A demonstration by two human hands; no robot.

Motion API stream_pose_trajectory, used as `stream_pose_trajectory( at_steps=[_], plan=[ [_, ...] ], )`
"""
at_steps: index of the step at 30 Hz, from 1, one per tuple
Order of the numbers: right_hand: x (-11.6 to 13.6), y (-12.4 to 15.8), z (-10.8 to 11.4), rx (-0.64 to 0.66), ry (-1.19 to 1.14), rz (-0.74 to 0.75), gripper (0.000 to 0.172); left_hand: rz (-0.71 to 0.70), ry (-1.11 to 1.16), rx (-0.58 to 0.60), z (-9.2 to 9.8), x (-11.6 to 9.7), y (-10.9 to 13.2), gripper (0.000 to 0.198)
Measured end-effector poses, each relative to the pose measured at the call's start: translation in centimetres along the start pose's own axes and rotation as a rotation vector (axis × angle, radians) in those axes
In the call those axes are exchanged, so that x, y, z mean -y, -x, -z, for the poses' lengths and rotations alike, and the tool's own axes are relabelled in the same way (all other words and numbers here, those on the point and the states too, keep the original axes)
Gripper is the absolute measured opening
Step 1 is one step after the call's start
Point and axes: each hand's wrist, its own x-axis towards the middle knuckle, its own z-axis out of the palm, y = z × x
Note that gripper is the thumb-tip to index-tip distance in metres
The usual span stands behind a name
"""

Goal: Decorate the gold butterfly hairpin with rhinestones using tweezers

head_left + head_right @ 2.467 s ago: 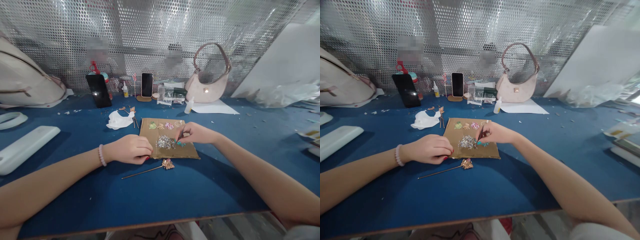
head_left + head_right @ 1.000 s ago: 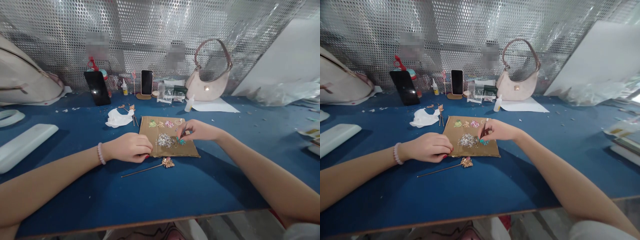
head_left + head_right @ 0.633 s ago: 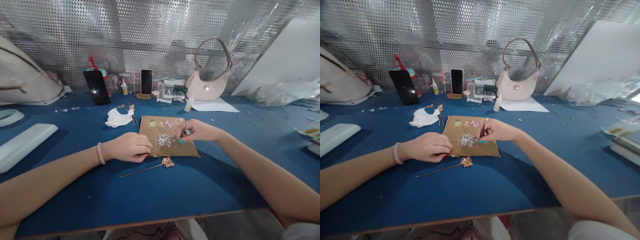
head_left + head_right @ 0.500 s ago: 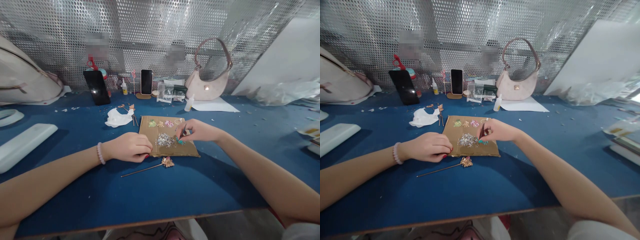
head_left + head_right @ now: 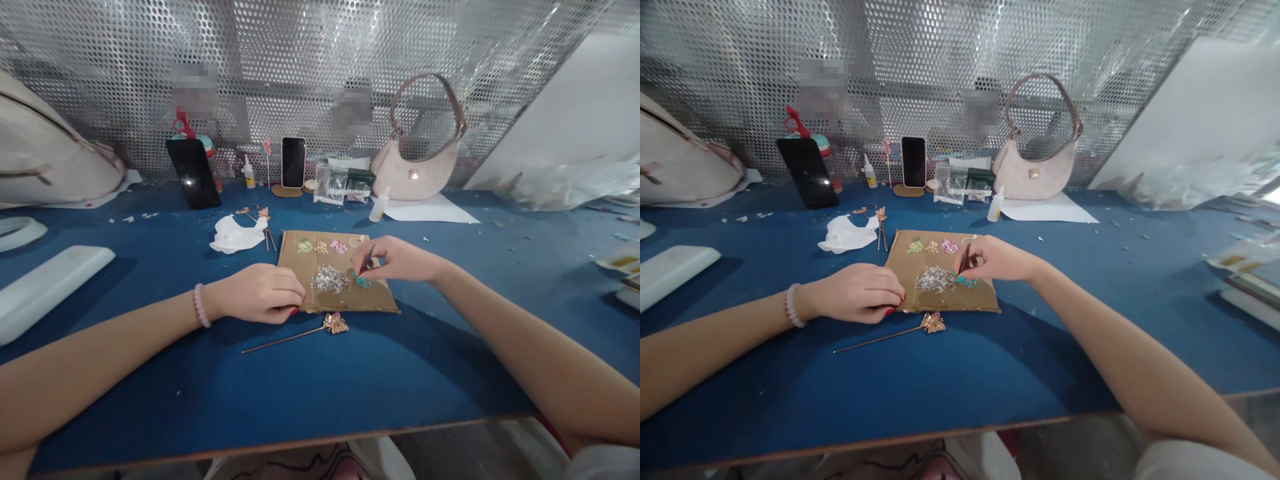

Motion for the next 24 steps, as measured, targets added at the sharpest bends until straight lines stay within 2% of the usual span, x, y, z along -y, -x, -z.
stream_pose_trajectory(
  at_steps=[12,17,21,24],
  plan=[
    [-0.58,0.07,0.43,-0.016,-0.034,-0.027,0.014,0.001,-0.004,0.005,-0.09,0.1,0.09,0.017],
    [-0.57,0.06,0.34,-0.087,-0.067,-0.038,0.017,0.007,-0.009,0.009,-0.17,0.16,0.1,0.018],
    [-0.6,0.0,0.14,-0.168,-0.188,-0.039,0.017,0.004,-0.01,0.012,-0.21,0.08,0.24,0.017],
    [-0.53,0.02,0.08,-0.173,-0.292,-0.031,0.016,0.007,-0.008,0.01,-0.2,0.04,0.3,0.017]
  ],
)
